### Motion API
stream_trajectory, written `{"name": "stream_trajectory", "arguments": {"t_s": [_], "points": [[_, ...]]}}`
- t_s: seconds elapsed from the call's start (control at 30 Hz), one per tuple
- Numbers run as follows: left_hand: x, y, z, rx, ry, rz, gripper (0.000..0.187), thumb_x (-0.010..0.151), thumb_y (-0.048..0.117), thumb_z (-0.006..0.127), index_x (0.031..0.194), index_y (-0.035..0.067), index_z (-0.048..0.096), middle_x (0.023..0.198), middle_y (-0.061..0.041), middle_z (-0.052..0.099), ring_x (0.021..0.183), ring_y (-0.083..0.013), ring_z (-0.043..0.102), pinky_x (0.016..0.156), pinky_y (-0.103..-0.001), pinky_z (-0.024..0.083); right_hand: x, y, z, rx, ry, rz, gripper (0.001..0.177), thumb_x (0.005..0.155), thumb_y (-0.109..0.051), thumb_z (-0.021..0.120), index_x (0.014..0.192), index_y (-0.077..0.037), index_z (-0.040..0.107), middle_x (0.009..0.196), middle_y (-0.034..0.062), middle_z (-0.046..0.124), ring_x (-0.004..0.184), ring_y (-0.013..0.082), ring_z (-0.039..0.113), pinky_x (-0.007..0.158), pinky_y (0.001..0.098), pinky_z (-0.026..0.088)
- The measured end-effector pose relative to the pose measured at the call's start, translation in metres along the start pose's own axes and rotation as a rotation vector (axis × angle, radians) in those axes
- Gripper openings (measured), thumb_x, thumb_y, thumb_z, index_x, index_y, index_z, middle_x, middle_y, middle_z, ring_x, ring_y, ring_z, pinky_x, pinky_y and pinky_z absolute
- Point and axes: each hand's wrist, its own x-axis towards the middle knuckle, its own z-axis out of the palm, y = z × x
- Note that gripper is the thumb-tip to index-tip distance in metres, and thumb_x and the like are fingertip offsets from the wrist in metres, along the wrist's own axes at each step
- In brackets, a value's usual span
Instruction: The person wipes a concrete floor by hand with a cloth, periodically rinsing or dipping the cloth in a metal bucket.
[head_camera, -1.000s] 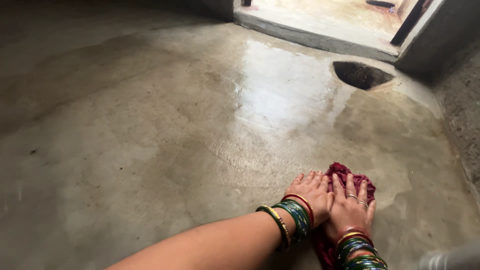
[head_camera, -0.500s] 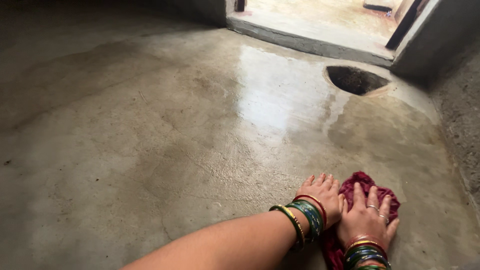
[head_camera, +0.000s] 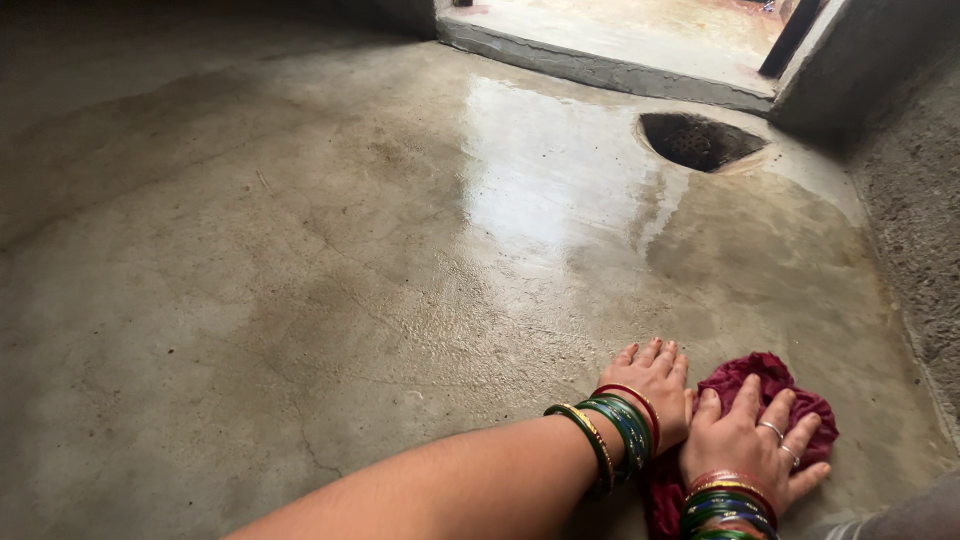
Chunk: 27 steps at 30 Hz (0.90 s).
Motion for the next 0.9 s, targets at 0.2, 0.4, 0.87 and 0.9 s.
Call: {"name": "stream_trajectory", "arguments": {"t_s": [0.2, 0.4, 0.87, 0.9], "points": [[-0.014, 0.005, 0.0, -0.038, -0.042, 0.04, 0.068, 0.102, 0.043, 0.031, 0.154, -0.001, 0.036, 0.166, -0.019, 0.028, 0.156, -0.0309, 0.021, 0.125, -0.047, 0.014, -0.013, 0.009, -0.002, -0.016, -0.012, 0.052, 0.069, 0.097, -0.063, 0.041, 0.156, -0.028, 0.041, 0.167, 0.0102, 0.029, 0.154, 0.0379, 0.016, 0.118, 0.0635, 0.009], [-0.039, 0.007, 0.0, -0.041, -0.026, 0.058, 0.067, 0.102, 0.042, 0.032, 0.153, -0.001, 0.038, 0.165, -0.02, 0.029, 0.156, -0.031, 0.021, 0.125, -0.046, 0.016, -0.038, 0.009, -0.012, 0.014, 0.03, 0.053, 0.068, 0.096, -0.062, 0.044, 0.155, -0.028, 0.044, 0.167, 0.0116, 0.03, 0.154, 0.0394, 0.018, 0.119, 0.0622, 0.01], [-0.098, -0.002, -0.013, -0.015, -0.004, 0.083, 0.065, 0.102, 0.04, 0.035, 0.153, 0.001, 0.04, 0.165, -0.019, 0.032, 0.155, -0.0299, 0.025, 0.124, -0.046, 0.017, -0.097, -0.002, -0.036, -0.008, 0.038, -0.024, 0.067, 0.097, -0.059, 0.046, 0.155, -0.026, 0.046, 0.165, 0.0125, 0.035, 0.152, 0.0407, 0.025, 0.12, 0.0594, 0.016], [-0.102, -0.003, -0.014, -0.005, -0.003, 0.088, 0.065, 0.102, 0.04, 0.035, 0.153, 0.001, 0.04, 0.165, -0.019, 0.032, 0.155, -0.0301, 0.025, 0.124, -0.046, 0.018, -0.101, -0.004, -0.038, -0.013, 0.037, -0.032, 0.067, 0.097, -0.059, 0.046, 0.155, -0.026, 0.046, 0.165, 0.0125, 0.035, 0.151, 0.0408, 0.026, 0.12, 0.0592, 0.016]]}}
